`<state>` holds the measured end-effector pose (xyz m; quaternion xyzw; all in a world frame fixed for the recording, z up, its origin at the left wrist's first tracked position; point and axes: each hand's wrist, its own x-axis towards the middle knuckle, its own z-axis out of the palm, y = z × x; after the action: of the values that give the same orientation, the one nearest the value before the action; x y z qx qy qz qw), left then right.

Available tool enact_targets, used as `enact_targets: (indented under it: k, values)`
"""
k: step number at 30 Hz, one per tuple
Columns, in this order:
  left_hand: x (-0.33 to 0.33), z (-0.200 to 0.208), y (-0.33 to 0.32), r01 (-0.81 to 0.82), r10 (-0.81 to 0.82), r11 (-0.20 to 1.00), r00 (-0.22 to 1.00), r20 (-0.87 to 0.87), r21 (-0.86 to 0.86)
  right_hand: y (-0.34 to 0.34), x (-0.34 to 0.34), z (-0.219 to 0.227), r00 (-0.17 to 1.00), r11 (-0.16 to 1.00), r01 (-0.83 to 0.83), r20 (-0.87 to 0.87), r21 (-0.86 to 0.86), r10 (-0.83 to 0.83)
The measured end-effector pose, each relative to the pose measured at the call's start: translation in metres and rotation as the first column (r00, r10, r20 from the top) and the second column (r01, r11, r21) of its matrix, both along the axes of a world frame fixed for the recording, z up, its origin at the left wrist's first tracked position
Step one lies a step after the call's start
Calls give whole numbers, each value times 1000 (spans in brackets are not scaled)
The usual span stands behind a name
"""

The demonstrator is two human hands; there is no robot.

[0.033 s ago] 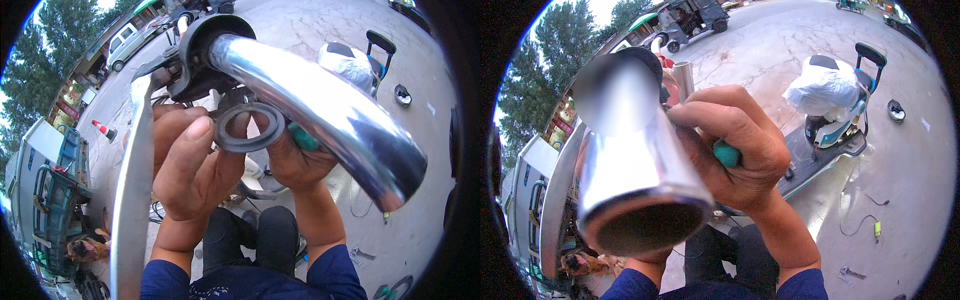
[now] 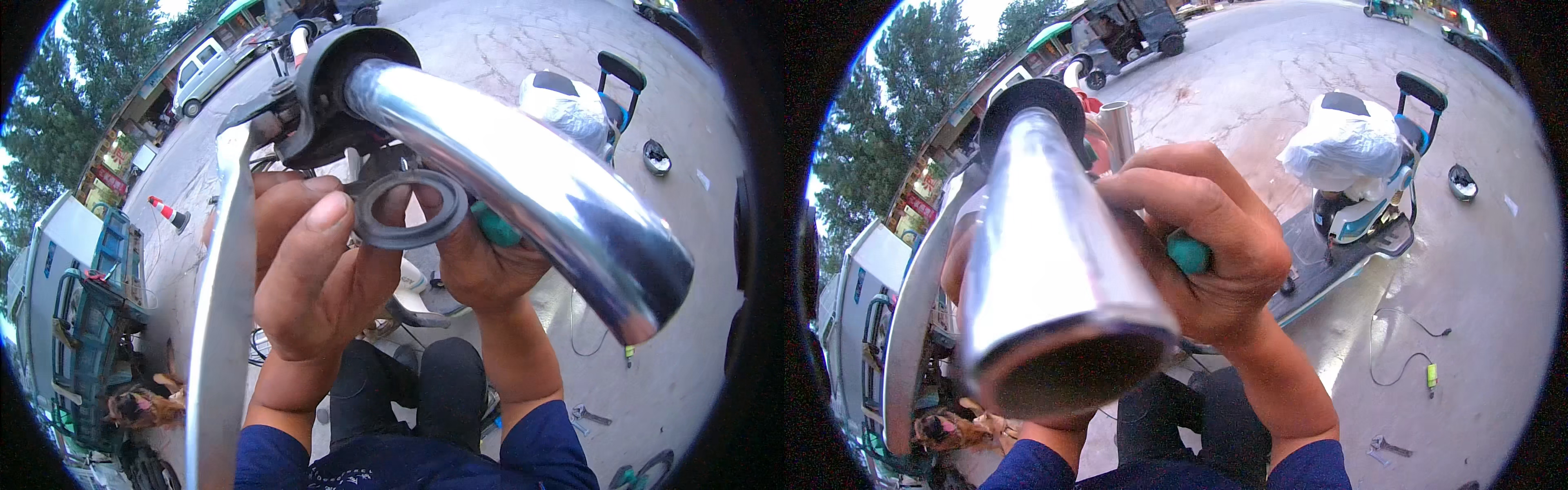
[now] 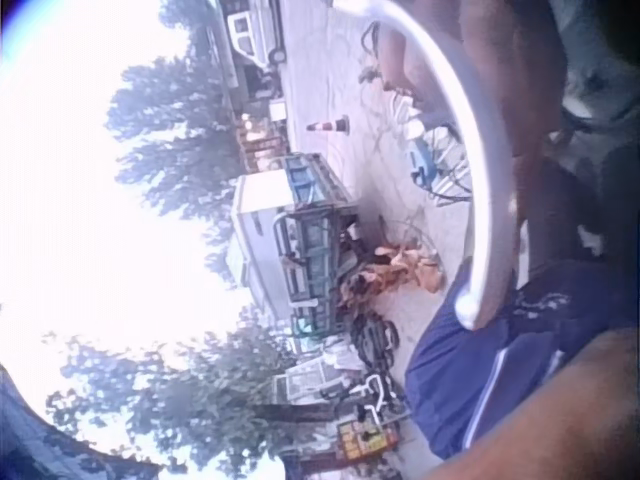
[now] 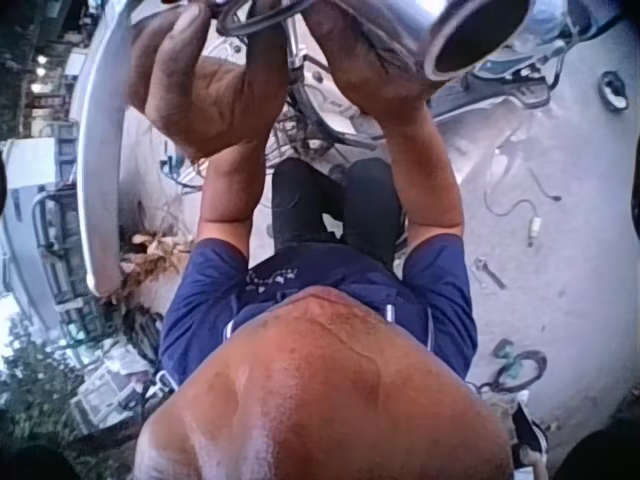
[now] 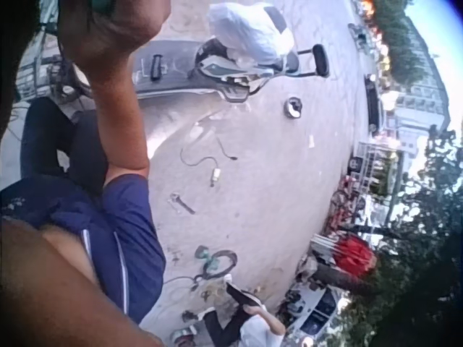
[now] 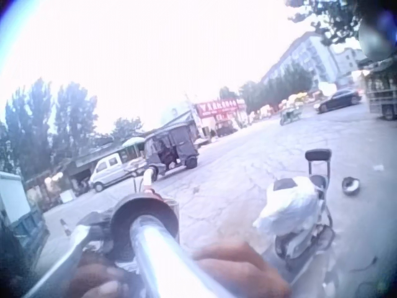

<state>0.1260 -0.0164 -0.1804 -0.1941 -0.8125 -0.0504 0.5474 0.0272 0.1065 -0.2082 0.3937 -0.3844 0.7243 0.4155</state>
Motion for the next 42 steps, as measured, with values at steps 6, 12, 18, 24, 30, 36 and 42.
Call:
enact_targets:
  k: [6,12,18,24,30,36,42]
  values:
    - [6,18,10,-50,52,996,998,23,-70,0,-5,-7,1000,1000,-9,-17,1,9]
    - [3,13,1,-38,30,982,998,-49,-183,0,-9,-10,1000,999,9,-26,31,-8]
    - [4,15,-2,-59,48,973,997,-55,-225,-2,-12,-12,999,999,-27,-38,42,29]
    - [2,13,-1,-59,46,975,997,-62,-215,0,-16,-13,997,996,-40,-69,75,45]
    - [6,11,1,-72,71,976,997,-12,-205,0,-18,-13,993,997,-41,-110,62,47]
    - [5,2,0,-11,10,999,1000,-17,-44,-1,-15,-13,996,997,-30,-86,75,37]
    - [11,2,0,-26,27,999,999,28,-33,-1,-16,-13,993,997,32,-118,73,-23]
